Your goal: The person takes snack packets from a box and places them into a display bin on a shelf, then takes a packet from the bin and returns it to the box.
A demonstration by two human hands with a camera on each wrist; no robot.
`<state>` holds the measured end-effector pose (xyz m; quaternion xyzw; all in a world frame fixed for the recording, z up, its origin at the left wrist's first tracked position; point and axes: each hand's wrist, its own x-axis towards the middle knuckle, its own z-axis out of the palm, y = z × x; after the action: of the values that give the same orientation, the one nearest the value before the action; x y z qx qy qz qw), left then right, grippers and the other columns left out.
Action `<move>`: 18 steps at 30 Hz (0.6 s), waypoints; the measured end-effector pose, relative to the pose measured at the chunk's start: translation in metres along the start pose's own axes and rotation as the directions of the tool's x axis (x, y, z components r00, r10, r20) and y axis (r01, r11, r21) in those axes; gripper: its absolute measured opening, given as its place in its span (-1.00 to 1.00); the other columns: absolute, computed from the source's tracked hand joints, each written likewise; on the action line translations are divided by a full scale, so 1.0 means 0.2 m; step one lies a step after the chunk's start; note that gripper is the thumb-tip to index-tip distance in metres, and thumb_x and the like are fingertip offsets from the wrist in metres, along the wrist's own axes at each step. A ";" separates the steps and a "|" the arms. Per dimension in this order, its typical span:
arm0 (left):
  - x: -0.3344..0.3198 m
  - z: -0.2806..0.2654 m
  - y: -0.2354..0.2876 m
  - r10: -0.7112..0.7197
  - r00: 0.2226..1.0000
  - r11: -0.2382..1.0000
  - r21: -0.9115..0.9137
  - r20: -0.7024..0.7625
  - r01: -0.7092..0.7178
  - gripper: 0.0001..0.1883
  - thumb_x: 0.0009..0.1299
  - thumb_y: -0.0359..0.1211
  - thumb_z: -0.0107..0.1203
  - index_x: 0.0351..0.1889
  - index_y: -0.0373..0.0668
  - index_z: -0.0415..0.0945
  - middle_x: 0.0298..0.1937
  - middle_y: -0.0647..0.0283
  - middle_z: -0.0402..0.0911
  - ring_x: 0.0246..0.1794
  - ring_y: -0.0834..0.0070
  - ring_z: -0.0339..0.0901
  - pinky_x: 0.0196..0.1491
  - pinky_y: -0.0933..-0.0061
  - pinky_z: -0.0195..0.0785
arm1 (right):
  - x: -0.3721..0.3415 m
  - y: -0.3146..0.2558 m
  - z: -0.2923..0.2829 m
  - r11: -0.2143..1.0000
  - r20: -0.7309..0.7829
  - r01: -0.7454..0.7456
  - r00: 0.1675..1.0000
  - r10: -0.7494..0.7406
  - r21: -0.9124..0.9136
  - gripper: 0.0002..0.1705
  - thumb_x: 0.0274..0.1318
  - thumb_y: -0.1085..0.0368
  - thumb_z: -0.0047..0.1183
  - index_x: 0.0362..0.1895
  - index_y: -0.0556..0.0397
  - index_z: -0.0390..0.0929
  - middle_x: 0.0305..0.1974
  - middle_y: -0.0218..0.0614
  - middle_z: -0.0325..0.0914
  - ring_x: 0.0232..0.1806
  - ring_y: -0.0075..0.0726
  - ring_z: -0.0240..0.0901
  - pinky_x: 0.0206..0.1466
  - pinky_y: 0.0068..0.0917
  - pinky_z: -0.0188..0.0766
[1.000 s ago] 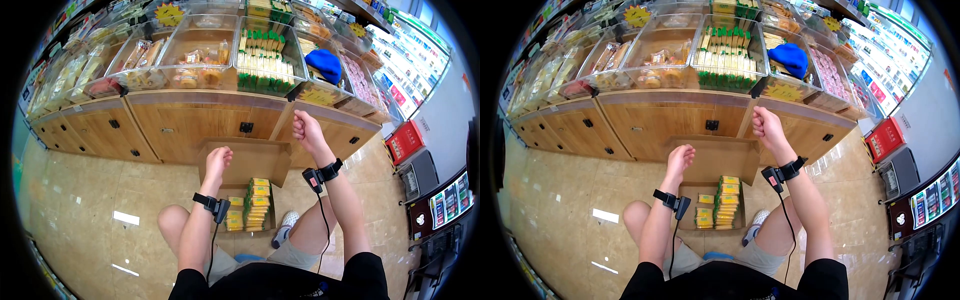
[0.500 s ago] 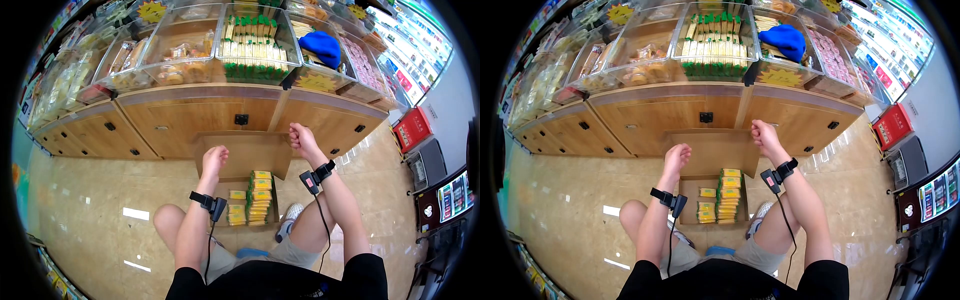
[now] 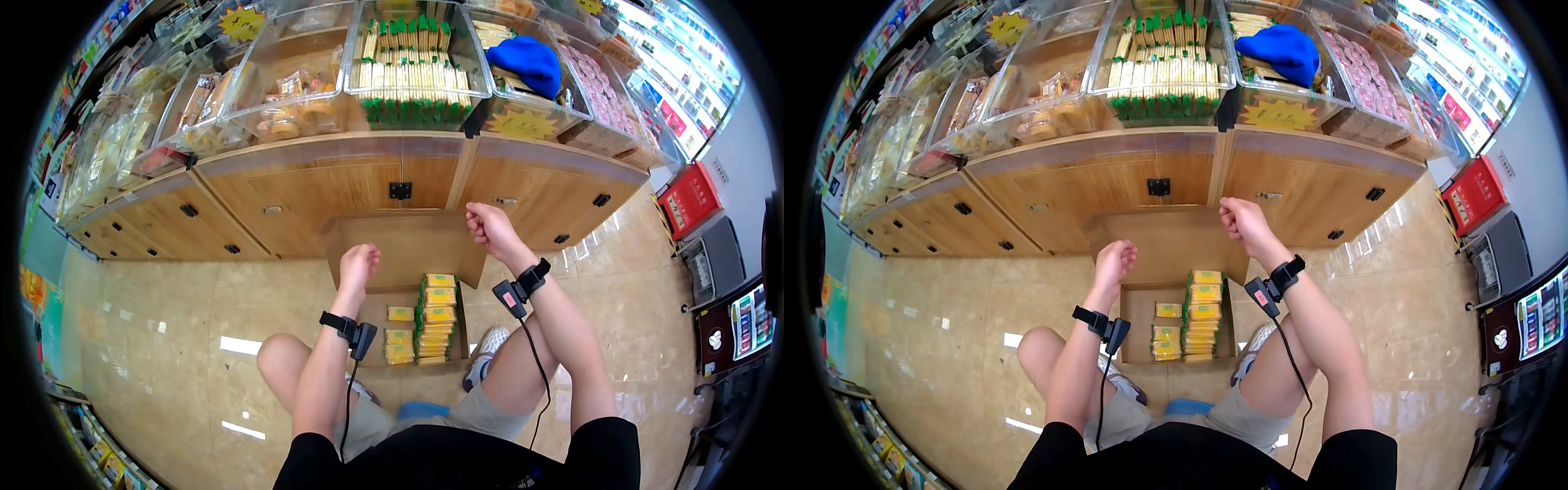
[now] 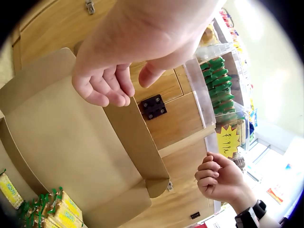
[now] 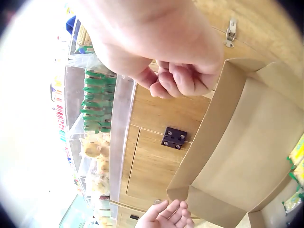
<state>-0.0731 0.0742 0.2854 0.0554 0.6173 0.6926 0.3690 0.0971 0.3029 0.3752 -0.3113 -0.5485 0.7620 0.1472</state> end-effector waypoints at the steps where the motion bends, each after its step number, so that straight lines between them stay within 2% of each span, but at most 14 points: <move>1: 0.01 -0.01 -0.01 -0.001 1.000 1.000 0.009 -0.007 0.001 -0.81 0.31 -0.24 0.00 -0.26 -0.14 0.49 -0.31 0.34 0.58 -0.35 0.64 0.47 -0.34 0.59 0.30 | 0.00 0.01 -0.01 1.000 0.004 -0.002 1.000 0.002 -0.005 -0.77 0.17 0.17 -0.08 -0.51 -0.04 0.36 -0.67 -0.57 0.24 -0.71 -0.69 -0.01 -0.67 -0.67 -0.11; 8: 0.07 -0.04 -0.10 0.005 0.999 0.998 0.061 -0.037 -0.003 -0.82 0.30 -0.25 -0.01 -0.30 -0.13 0.48 -0.35 0.36 0.58 -0.39 0.66 0.46 -0.40 0.63 0.27 | 0.01 0.07 -0.01 0.997 -0.011 -0.020 1.000 0.019 -0.081 -0.76 0.16 0.17 -0.07 -0.52 -0.05 0.37 -0.67 -0.58 0.24 -0.70 -0.68 0.00 -0.66 -0.66 -0.09; 14: 0.15 -0.10 -0.18 -0.047 0.997 0.994 0.095 -0.068 0.054 -0.80 0.27 -0.21 0.02 -0.29 -0.12 0.49 -0.33 0.36 0.58 -0.37 0.65 0.48 -0.37 0.61 0.29 | 0.02 0.11 0.01 0.977 -0.054 -0.013 0.999 0.002 -0.213 -0.77 0.14 0.17 -0.06 -0.53 -0.04 0.39 -0.66 -0.58 0.28 -0.68 -0.68 0.07 -0.65 -0.64 -0.03; 18: 0.17 -0.09 -0.21 -0.068 0.993 0.988 0.129 -0.097 0.081 -0.79 0.27 -0.20 0.02 -0.29 -0.11 0.50 -0.30 0.35 0.60 -0.33 0.63 0.50 -0.35 0.59 0.30 | 0.05 0.14 0.01 0.972 -0.024 -0.003 1.000 -0.003 -0.237 -0.76 0.14 0.15 -0.06 -0.53 -0.04 0.40 -0.65 -0.57 0.30 -0.67 -0.67 0.10 -0.63 -0.64 0.01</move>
<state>-0.0892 0.0776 0.2308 0.0247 0.6800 0.6375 0.3614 0.0916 0.2967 0.3474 -0.3358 -0.6336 0.6874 0.1154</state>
